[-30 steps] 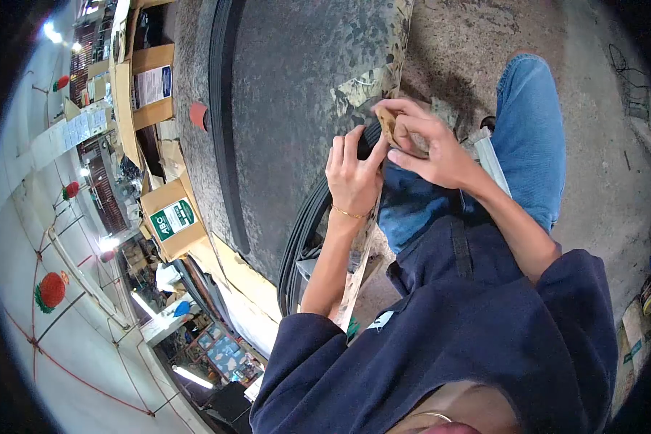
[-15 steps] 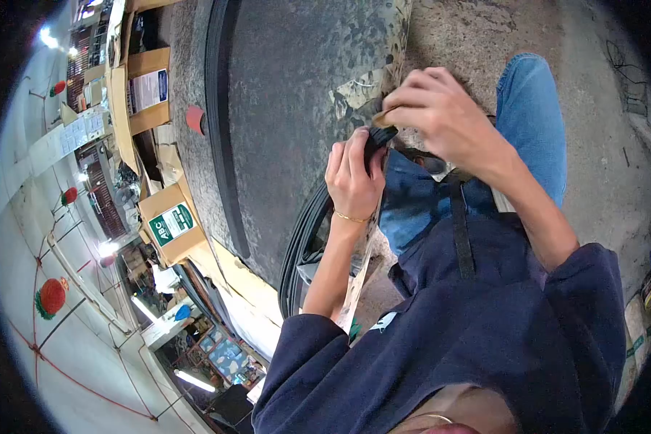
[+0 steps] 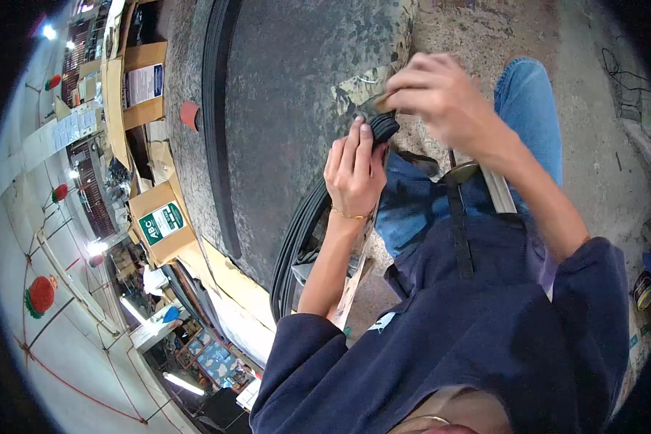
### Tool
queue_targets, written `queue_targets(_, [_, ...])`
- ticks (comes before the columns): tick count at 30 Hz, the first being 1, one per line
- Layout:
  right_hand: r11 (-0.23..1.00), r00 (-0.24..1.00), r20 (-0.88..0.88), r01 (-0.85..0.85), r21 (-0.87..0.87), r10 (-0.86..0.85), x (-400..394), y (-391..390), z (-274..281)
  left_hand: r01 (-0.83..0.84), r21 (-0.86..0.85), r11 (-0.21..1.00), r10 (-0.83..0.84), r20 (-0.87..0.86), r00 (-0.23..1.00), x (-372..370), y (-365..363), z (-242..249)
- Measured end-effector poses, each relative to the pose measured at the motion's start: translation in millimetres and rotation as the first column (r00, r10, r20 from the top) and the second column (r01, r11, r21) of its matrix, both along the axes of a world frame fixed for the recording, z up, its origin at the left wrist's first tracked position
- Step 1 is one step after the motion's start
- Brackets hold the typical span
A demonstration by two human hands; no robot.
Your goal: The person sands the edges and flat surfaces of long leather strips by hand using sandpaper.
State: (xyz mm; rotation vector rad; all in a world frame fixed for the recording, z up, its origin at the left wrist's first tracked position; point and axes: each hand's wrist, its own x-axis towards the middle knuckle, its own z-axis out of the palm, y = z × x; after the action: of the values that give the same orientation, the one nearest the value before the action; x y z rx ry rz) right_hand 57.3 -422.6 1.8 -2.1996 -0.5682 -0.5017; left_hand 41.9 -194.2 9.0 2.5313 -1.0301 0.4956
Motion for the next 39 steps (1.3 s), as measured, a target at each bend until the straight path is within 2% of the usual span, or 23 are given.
queue_targets(2, [0.999, 0.998, 0.046, -0.042, 0.028, 0.041, -3.7, 7.5, 6.2, 0.018, 0.024, 1.000, -0.019, 0.026, 0.999, 0.0, 0.6, -0.5])
queue_targets(4, [0.998, 0.995, -0.083, -0.051, 0.041, 0.055, -3.9, 12.9, -0.7, 0.029, 0.051, 0.998, -0.032, 0.073, 0.997, 1.7, 3.4, 1.3])
queue_targets(5, [0.999, 0.997, -0.074, -0.019, -0.036, 0.017, -2.6, 9.0, -4.7, 0.029, 0.052, 0.998, -0.032, 0.065, 0.997, 1.3, 3.5, 0.2])
queue_targets(8, [1.000, 0.994, -0.106, -0.012, -0.025, 0.009, 1.3, 4.1, 7.0, 0.021, 0.061, 0.998, -0.025, 0.061, 0.998, -2.3, 6.2, -1.7])
queue_targets(10, [1.000, 0.999, -0.036, -0.006, -0.002, 0.006, 0.5, 6.9, 6.1, 0.024, 0.074, 0.997, -0.031, 0.086, 0.996, 1.9, 2.4, -3.3])
queue_targets(12, [1.000, 0.987, -0.160, 0.010, -0.021, -0.014, -8.0, 12.4, 1.5, 0.021, 0.083, 0.996, -0.028, 0.077, 0.997, -0.9, 5.3, -1.6])
queue_targets(13, [0.931, 0.977, -0.198, -0.002, -0.365, -0.075, -7.5, -0.4, 6.2, 0.023, 0.086, 0.996, -0.030, 0.084, 0.996, -0.1, 5.1, -2.5])
queue_targets(14, [0.928, 0.979, -0.188, -0.001, -0.372, -0.074, -6.2, -0.3, 8.8, 0.026, 0.085, 0.996, -0.034, 0.092, 0.995, 1.7, 3.0, -3.7])
queue_targets(16, [0.998, 0.993, -0.114, 0.039, -0.044, -0.044, -6.4, 3.8, 16.2, 0.021, 0.079, 0.997, -0.028, 0.097, 0.995, 5.0, -0.6, -4.1])
queue_targets(17, [1.000, 0.999, 0.033, -0.002, 0.009, 0.002, -4.8, 7.1, 20.7, 0.017, 0.072, 0.997, -0.025, 0.102, 0.994, 6.3, -0.9, -5.6])
queue_targets(18, [1.000, 1.000, 0.022, -0.005, 0.013, 0.005, -8.9, 8.6, 17.6, 0.011, 0.077, 0.997, -0.018, 0.094, 0.995, 1.3, 2.3, -3.9])
queue_targets(20, [0.996, 0.979, -0.203, -0.010, -0.090, -0.009, -8.1, 10.7, 10.4, 0.015, 0.074, 0.997, -0.022, 0.098, 0.995, 2.3, 2.7, -3.1])
queue_targets(21, [0.942, 0.978, -0.199, -0.015, -0.336, -0.056, -3.6, 1.9, 21.1, 0.019, 0.066, 0.998, -0.026, 0.105, 0.994, 3.1, 2.5, -3.9])
queue_targets(22, [0.940, 0.979, -0.195, -0.018, -0.340, -0.052, -2.1, 4.3, 23.0, 0.025, 0.057, 0.998, -0.031, 0.109, 0.994, 3.0, 1.7, -4.5])
queue_targets(24, [0.999, 0.992, -0.122, 0.032, -0.044, -0.037, -0.9, 12.2, 24.6, 0.033, 0.047, 0.998, -0.038, 0.108, 0.993, 4.8, -1.1, -3.8])
queue_targets(26, [0.998, 0.999, -0.051, 0.009, -0.054, -0.012, -5.7, 14.2, 17.8, 0.016, 0.058, 0.998, -0.021, 0.091, 0.996, 1.0, 0.2, -1.4])
queue_targets(28, [0.979, 0.955, -0.297, -0.053, -0.195, -0.008, -1.1, 3.5, 27.6, 0.015, 0.041, 0.999, -0.019, 0.096, 0.995, 2.2, 1.1, -2.1])
queue_targets(30, [0.980, 0.952, -0.307, -0.052, -0.194, -0.011, 3.3, 3.1, 32.3, 0.030, 0.022, 0.999, -0.032, 0.091, 0.995, 1.3, 0.8, -2.9])
queue_targets(32, [0.998, 0.997, -0.049, -0.056, 0.023, 0.057, 4.8, 11.4, 24.7, 0.020, 0.011, 1.000, -0.021, 0.116, 0.993, 1.9, -0.7, -4.1])
queue_targets(34, [0.995, 0.995, -0.010, -0.098, 0.012, 0.098, 5.5, 10.4, 18.6, 0.027, 0.007, 1.000, -0.028, 0.092, 0.995, 0.9, -0.4, -1.3])
queue_targets(36, [0.972, 0.939, -0.342, -0.119, -0.201, 0.044, 12.0, -5.6, 23.0, 0.026, -0.005, 1.000, -0.026, 0.085, 0.996, 2.1, 0.3, -0.3])
queue_targets(37, [0.991, 0.968, -0.250, -0.051, -0.124, 0.019, 11.7, -5.1, 20.2, 0.027, 0.003, 1.000, -0.028, 0.088, 0.996, 0.4, 1.5, -0.3])
queue_targets(39, [0.993, 0.991, -0.121, -0.068, -0.098, 0.056, 10.8, 4.6, 14.7, 0.040, 0.002, 0.999, -0.040, 0.098, 0.994, 5.4, -2.8, -2.4])
